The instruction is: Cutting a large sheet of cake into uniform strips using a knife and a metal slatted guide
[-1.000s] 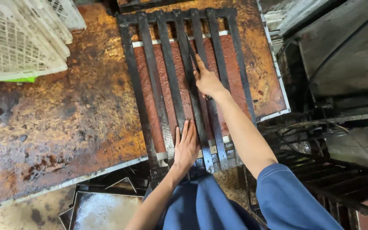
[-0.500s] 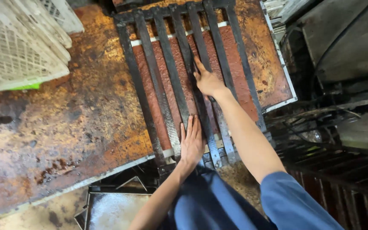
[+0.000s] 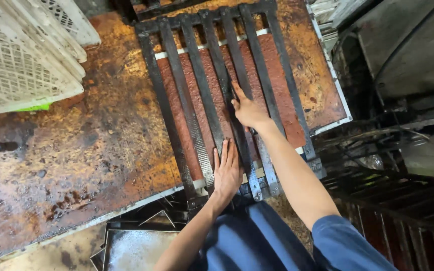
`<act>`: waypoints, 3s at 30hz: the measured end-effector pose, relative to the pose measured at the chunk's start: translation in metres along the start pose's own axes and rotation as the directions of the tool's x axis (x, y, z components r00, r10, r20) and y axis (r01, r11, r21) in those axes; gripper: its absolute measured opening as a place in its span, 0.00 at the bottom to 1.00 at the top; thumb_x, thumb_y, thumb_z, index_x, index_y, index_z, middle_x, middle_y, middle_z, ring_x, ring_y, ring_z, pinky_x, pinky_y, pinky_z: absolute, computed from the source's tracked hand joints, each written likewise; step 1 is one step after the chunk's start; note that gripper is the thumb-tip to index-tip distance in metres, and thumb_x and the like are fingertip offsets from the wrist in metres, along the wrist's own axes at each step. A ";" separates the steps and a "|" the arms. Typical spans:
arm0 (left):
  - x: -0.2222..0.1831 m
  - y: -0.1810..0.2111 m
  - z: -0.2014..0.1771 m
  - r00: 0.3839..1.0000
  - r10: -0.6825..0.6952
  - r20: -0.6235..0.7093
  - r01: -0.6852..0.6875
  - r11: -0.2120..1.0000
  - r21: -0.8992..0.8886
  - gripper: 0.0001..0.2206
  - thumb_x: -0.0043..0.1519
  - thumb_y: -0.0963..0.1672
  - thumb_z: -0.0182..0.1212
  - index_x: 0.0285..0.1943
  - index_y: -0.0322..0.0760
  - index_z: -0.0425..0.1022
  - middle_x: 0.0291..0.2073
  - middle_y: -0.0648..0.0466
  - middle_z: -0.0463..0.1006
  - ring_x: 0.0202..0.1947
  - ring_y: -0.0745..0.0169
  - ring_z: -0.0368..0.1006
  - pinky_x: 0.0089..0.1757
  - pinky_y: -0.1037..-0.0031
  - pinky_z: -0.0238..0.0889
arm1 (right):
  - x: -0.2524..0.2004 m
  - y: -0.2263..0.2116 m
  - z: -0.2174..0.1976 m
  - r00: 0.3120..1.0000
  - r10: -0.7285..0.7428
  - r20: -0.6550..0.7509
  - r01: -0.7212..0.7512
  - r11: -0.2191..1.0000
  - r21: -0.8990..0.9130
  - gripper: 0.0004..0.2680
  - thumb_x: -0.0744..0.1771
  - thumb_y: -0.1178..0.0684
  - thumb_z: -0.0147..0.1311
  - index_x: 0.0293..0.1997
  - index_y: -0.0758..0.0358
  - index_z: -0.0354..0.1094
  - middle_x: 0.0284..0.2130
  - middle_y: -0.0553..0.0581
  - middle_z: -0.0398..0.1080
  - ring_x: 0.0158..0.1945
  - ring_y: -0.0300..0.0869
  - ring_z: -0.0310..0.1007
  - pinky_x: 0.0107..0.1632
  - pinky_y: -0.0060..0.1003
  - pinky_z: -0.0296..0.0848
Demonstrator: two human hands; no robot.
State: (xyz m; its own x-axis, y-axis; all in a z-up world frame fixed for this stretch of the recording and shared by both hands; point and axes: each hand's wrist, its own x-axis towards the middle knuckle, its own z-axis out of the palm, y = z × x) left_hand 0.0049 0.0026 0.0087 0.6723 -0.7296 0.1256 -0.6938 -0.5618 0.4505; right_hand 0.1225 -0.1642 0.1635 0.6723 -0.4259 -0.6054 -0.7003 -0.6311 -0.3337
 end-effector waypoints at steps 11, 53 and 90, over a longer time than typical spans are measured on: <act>0.002 0.002 0.000 0.998 -0.017 0.053 0.013 0.997 0.079 0.42 0.52 0.48 0.67 0.76 0.27 0.54 0.78 0.44 0.50 0.79 0.47 0.35 0.71 0.47 0.29 | -0.050 0.015 0.014 0.999 0.020 -0.030 -0.020 1.000 -0.003 0.22 0.72 0.41 0.37 0.78 0.27 0.35 0.65 0.67 0.64 0.67 0.56 0.64 0.72 0.51 0.57; 0.002 0.002 0.010 0.996 -0.048 0.076 0.039 0.992 0.122 0.43 0.52 0.46 0.67 0.78 0.30 0.50 0.79 0.48 0.45 0.80 0.50 0.31 0.72 0.48 0.29 | -0.150 0.064 0.062 0.994 0.077 0.082 -0.088 0.986 0.141 0.23 0.72 0.43 0.34 0.77 0.22 0.30 0.23 0.68 0.76 0.30 0.61 0.80 0.54 0.47 0.81; -0.010 0.009 0.008 1.000 -0.030 -0.009 0.031 0.987 0.157 0.44 0.50 0.45 0.67 0.77 0.27 0.52 0.79 0.45 0.48 0.80 0.48 0.35 0.71 0.47 0.31 | -0.192 0.085 0.106 0.994 -0.013 -0.113 0.035 0.981 0.193 0.24 0.73 0.46 0.36 0.77 0.22 0.28 0.53 0.77 0.71 0.54 0.72 0.71 0.63 0.62 0.67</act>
State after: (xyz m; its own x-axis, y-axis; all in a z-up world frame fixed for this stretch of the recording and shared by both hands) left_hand -0.0099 0.0019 0.0044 0.6952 -0.7087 0.1202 -0.7046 -0.6386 0.3095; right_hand -0.0915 -0.0671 0.1744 0.7041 -0.4883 -0.5156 -0.7097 -0.5082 -0.4878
